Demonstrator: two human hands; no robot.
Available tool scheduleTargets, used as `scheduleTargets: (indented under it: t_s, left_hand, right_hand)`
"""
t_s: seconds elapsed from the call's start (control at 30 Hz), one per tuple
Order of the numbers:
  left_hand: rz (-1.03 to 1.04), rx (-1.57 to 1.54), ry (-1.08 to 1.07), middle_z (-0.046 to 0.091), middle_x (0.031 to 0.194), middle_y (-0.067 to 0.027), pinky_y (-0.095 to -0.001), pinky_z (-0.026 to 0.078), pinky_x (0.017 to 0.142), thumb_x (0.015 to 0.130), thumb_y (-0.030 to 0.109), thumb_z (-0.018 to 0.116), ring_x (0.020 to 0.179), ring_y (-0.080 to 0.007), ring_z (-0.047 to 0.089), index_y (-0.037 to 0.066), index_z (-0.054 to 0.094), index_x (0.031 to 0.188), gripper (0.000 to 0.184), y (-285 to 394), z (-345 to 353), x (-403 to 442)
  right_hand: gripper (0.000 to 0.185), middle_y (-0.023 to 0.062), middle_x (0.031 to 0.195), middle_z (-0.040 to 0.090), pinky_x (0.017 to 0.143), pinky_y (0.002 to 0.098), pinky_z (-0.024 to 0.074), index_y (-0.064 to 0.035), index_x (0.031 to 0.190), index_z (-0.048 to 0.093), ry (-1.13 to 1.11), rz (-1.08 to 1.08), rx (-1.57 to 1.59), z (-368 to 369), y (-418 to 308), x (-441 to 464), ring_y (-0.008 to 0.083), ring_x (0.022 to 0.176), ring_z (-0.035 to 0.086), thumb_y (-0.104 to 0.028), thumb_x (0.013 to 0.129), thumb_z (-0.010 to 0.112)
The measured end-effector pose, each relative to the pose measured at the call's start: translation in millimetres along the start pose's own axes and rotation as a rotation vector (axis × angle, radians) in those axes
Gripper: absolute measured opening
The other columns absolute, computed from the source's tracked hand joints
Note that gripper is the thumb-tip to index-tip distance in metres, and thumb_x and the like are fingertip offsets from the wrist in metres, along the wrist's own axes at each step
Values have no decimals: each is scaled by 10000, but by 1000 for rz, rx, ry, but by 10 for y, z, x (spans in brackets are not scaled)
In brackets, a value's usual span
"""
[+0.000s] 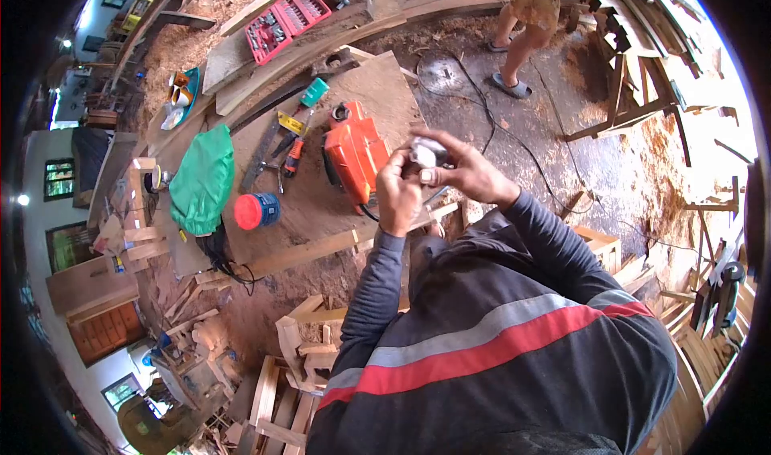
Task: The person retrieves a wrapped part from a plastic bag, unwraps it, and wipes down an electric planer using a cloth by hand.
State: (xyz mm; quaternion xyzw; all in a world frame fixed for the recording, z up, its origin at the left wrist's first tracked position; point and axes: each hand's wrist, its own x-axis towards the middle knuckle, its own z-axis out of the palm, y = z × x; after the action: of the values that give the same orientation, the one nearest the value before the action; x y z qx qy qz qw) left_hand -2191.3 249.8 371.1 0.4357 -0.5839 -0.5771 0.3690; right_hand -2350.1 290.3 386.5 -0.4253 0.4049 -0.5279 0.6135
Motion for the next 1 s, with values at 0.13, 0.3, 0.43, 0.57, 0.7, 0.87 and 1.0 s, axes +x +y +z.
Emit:
scheduleTargets:
  t_s: [0.13,0.3,0.43,0.57,0.7,0.87,1.0]
  left_hand:
    - [234,97,159,597,1145,-115,-332,494,887,933,72,606,1054,-201,583,-16,622,1020,125,72,-219,128]
    - [131,23,97,591,985,-42,-259,479,752,977,99,592,862,-100,553,-8,599,977,107,307,-494,216]
    - [66,-248,147,610,896,-15,-243,476,678,999,114,571,772,-78,549,12,604,978,109,215,-693,309]
    - [-38,-333,151,622,867,-21,-244,474,673,1001,135,575,767,-81,557,16,607,981,125,101,-830,342]
    - [7,-103,131,642,858,-40,-253,477,678,994,135,584,766,-88,575,5,610,962,136,96,-883,362]
    - [141,21,3,657,861,-50,-256,488,676,980,102,597,763,-85,587,-5,612,953,111,37,-979,449]
    - [-82,-102,-241,667,873,-57,-244,512,740,978,119,605,796,-100,623,-3,588,1083,161,64,-1203,507]
  right_hand:
    - [550,88,1205,618,843,303,544,37,1384,483,75,54,70,97,96,248,136,1005,608,-230,947,682]
    - [519,106,1288,581,855,338,549,-12,1440,431,56,63,419,390,54,383,187,1083,609,-221,996,599]
    - [500,87,1265,591,813,302,546,-42,1439,449,-5,1,302,446,152,506,150,1025,613,-188,987,605]
    - [475,86,1075,663,790,291,550,-27,1399,496,61,42,30,559,163,560,134,893,645,-113,943,595]
    - [468,83,1018,674,798,288,548,-18,1376,510,111,145,207,598,186,570,130,877,646,-143,935,598]
    - [351,33,986,668,773,261,517,25,1227,596,143,257,-1,602,254,600,106,846,633,-157,928,611]
    - [273,24,974,662,794,267,503,30,1154,623,105,175,-141,615,329,534,96,875,616,-136,938,645]
